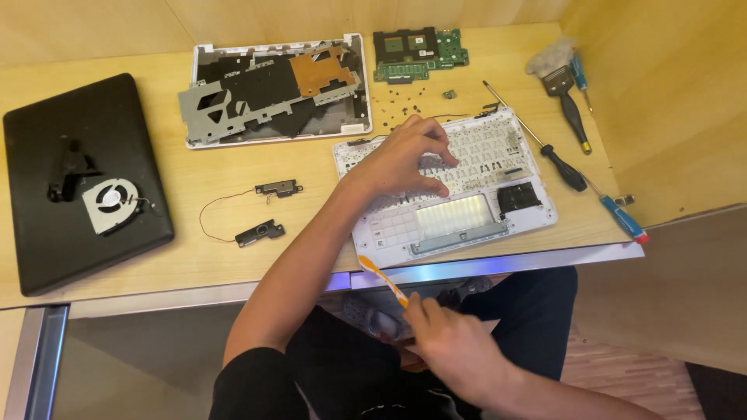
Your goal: Disassembling and cleaning internal laptop components using a screwdriver and a brush.
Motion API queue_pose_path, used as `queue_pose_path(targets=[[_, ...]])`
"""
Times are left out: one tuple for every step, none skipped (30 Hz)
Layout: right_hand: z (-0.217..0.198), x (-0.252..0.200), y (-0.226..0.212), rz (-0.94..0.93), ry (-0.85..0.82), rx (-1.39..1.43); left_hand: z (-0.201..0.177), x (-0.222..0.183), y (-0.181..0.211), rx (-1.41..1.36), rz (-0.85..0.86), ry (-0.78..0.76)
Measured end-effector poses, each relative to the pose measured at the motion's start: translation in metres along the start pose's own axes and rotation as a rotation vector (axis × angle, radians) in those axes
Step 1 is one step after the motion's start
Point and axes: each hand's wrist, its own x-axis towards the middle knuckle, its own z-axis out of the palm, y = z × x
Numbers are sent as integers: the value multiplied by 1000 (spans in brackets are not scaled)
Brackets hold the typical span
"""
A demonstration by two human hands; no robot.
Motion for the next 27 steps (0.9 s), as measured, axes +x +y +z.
queue_pose_path(targets=[[-19, 2, 20, 9, -1, -4, -3, -3, 2, -2, 9, -4], [-38, 2, 42, 133, -60, 416, -4, -3, 5, 0, 3, -5], [-58, 3, 64, 256, -114, 838, -6, -3, 8, 2, -4, -7], [-66, -7, 80, 268, -118, 824, -5, -3, 8, -10, 9, -2], [-75, -17, 96, 538, 76, 835, -5, -2, 9, 3, 7, -11], [-82, -24, 111, 794, 286, 839, -9, -4, 8, 28, 1, -22], [-79, -27, 136, 796, 292, 832, -9, -3, 6, 28, 9, -19], [-75, -33, 159, 811, 366, 601, -9, -3, 5, 18, 33, -2], [-72, -40, 182, 819, 434, 367, -8, -2, 4, 8, 58, 15], [-62, -36, 199, 829, 445, 359, -8, -1, 6, 11, 73, 13], [-54, -33, 216, 808, 454, 317, -9, -1, 9, 14, 52, 27], [-45, -27, 235, 779, 460, 279, -11, -3, 10, 19, 24, 46], [-41, -20, 246, 780, 468, 273, -8, -2, 11, 23, 33, 49], [-35, -10, 255, 708, 515, 231, -7, -3, 11, 19, 30, 99], [-29, 0, 265, 635, 561, 190, -6, -4, 10, 15, 28, 149], [-29, 11, 270, 631, 567, 194, -6, -5, 12, 23, 26, 151], [-28, 22, 275, 619, 551, 187, -7, -5, 15, 30, 41, 175], [-28, 35, 281, 605, 536, 182, -9, -5, 16, 39, 56, 201], [-20, 43, 293, 601, 544, 187, -10, -5, 15, 50, 55, 202], [-12, 51, 305, 596, 515, 214, -10, -5, 13, 56, 45, 248], [-4, 59, 317, 591, 486, 240, -11, -5, 12, 62, 35, 294], [0, 64, 316, 587, 493, 246, -13, -6, 4, 72, 33, 293], [3, 68, 316, 607, 469, 266, -16, -7, -5, 32, 27, 338], [5, 73, 318, 622, 444, 280, -19, -7, -13, -11, 22, 389], [7, 80, 319, 614, 449, 281, -25, -5, -20, -5, 21, 396], [11, 82, 319, 618, 453, 252, -28, -6, -26, -6, -1, 475], [15, 85, 319, 622, 457, 223, -31, -6, -32, -6, -23, 554]])
